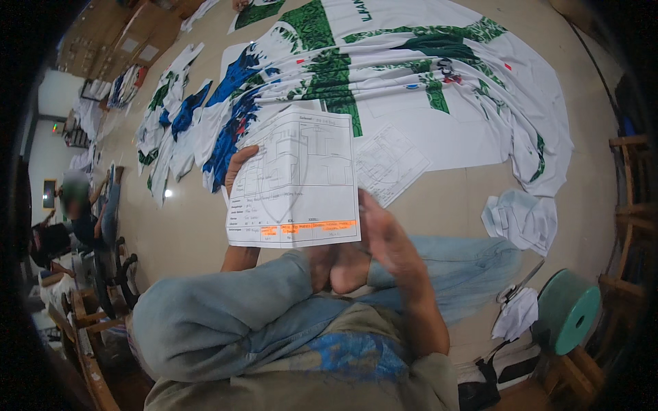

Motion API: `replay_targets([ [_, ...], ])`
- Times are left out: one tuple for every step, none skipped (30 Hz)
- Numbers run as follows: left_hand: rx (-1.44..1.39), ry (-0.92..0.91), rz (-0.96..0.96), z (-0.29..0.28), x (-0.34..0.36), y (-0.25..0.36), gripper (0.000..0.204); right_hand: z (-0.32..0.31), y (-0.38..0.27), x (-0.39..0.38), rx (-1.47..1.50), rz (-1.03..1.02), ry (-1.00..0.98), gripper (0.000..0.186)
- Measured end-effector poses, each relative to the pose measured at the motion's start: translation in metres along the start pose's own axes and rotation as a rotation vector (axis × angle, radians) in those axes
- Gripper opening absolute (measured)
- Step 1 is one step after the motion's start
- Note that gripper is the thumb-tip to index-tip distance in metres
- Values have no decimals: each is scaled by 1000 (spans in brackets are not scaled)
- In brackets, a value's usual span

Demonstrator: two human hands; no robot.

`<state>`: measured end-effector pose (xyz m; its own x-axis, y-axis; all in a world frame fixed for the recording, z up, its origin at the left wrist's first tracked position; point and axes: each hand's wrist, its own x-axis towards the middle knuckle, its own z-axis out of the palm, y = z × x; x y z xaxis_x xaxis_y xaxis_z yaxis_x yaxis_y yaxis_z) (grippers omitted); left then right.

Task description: The person sits on the floor and cuts a large piece of white fabric with green and blue patterns using scissors. They periodically pause to unfold and examine a paper document, likely a pattern or instruction sheet, before resuming the cutting process.

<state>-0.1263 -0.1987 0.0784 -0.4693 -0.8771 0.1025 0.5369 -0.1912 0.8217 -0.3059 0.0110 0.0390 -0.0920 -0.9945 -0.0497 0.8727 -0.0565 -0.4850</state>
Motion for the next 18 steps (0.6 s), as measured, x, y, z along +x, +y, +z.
replay_targets([
  [77, -12, 43, 3, 0, -1, 26, 6, 4, 3, 60, 14, 21, 61],
  [154, -23, 88, 6, 1, -2, 26, 12, 7, 7, 122, 30, 40, 59],
  [157, 4, 80, 8, 1, -2, 25, 36, -5, 14, -71, 77, 194, 50],
  [142, 21, 51, 8, 1, -1, 25, 39, -9, 16, -200, 42, 225, 47],
  [119, 38, 21, 6, 1, 0, 24, 39, -13, 16, -336, 8, 259, 45],
  [97, 55, -8, 4, 2, 0, 23, 39, -18, 15, -473, -25, 293, 43],
  [155, 75, -4, 2, -1, 0, 23, 41, -23, 13, -513, -22, 317, 42],
  [213, 95, 0, -1, -3, 1, 23, 43, -28, 12, -554, -17, 340, 41],
  [266, 108, 4, 0, -4, -1, 23, 43, -33, 9, -598, -19, 368, 39],
  [299, 88, -4, 2, -5, -3, 23, 41, -34, 7, -605, -26, 380, 40],
  [333, 70, -11, 5, -7, -3, 24, 38, -34, 5, -612, -32, 390, 40],
  [375, 51, -14, 7, -8, -1, 24, 36, -32, 5, -612, -39, 394, 41],
  [418, 24, -18, 6, -8, -1, 26, 35, -32, 5, -624, -57, 401, 41],
  [461, -2, -22, 6, -7, -1, 29, 34, -32, 4, -636, -74, 406, 41],
  [509, -29, -25, 6, -6, -1, 31, 33, -32, 4, -644, -92, 410, 41],
  [415, -17, -83, 8, -4, -1, 33, 32, -32, 4, -659, -89, 432, 42],
  [320, -5, -140, 12, -3, -1, 36, 30, -33, 3, -674, -85, 455, 42],
  [226, 6, -197, 15, -2, 0, 38, 27, -33, 3, -688, -82, 477, 42],
])
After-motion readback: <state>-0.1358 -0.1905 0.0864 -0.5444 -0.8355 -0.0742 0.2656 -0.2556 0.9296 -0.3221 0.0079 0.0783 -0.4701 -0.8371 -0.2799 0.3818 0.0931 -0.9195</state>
